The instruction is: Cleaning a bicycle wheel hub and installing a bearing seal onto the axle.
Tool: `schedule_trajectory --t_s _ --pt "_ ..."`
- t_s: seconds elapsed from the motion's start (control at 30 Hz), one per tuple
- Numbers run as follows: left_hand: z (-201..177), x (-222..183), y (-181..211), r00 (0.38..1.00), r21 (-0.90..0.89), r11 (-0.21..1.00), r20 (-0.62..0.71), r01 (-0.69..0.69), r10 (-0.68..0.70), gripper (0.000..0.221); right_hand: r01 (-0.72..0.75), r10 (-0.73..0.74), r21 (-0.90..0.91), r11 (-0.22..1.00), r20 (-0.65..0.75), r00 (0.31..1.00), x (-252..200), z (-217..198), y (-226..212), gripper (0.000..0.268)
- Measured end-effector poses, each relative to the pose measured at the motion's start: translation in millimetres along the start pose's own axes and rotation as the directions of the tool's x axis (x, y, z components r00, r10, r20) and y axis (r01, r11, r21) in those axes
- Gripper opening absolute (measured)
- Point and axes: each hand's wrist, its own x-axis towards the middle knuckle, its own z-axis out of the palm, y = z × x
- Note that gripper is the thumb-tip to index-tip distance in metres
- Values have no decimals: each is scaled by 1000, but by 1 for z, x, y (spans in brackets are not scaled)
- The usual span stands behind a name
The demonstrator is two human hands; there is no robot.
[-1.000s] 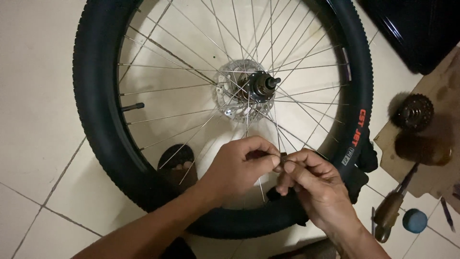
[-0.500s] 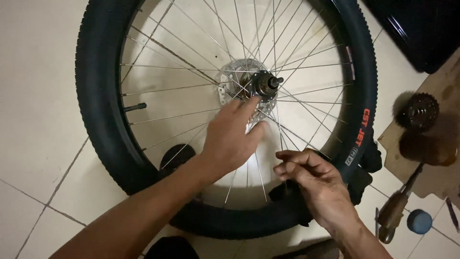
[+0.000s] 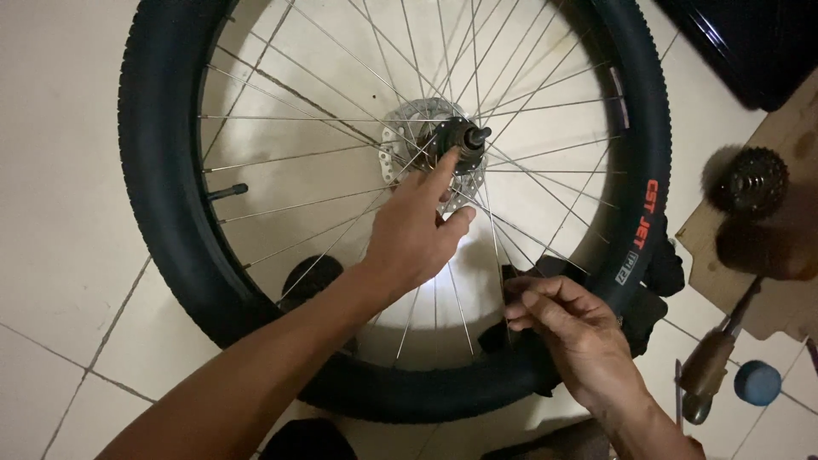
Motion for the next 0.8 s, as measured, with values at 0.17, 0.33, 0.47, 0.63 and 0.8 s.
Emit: schedule_trajectory --t_s 0.17,0.33,0.47,0.63,0.8 --pt "-4 2 -1 1000 -58 998 -20 -6 5 70 -14 14 -11 1000 -5 1000 0 -2 2 10" --pt "-6 3 -5 999 -149 989 -42 2 -8 64 -56 56 4 998 16 998 0 -3 1 19" --pt "-6 0 -7 998 -111 993 -35 -48 45 69 -51 51 -8 999 -2 999 3 -4 5 14" --pt "10 5 -24 988 70 988 -55 -140 144 72 -76 76 -6 997 -17 997 3 0 2 13" --pt "11 5 -30 993 160 982 -40 -100 107 78 -129 128 -17 991 -50 990 3 5 -2 18"
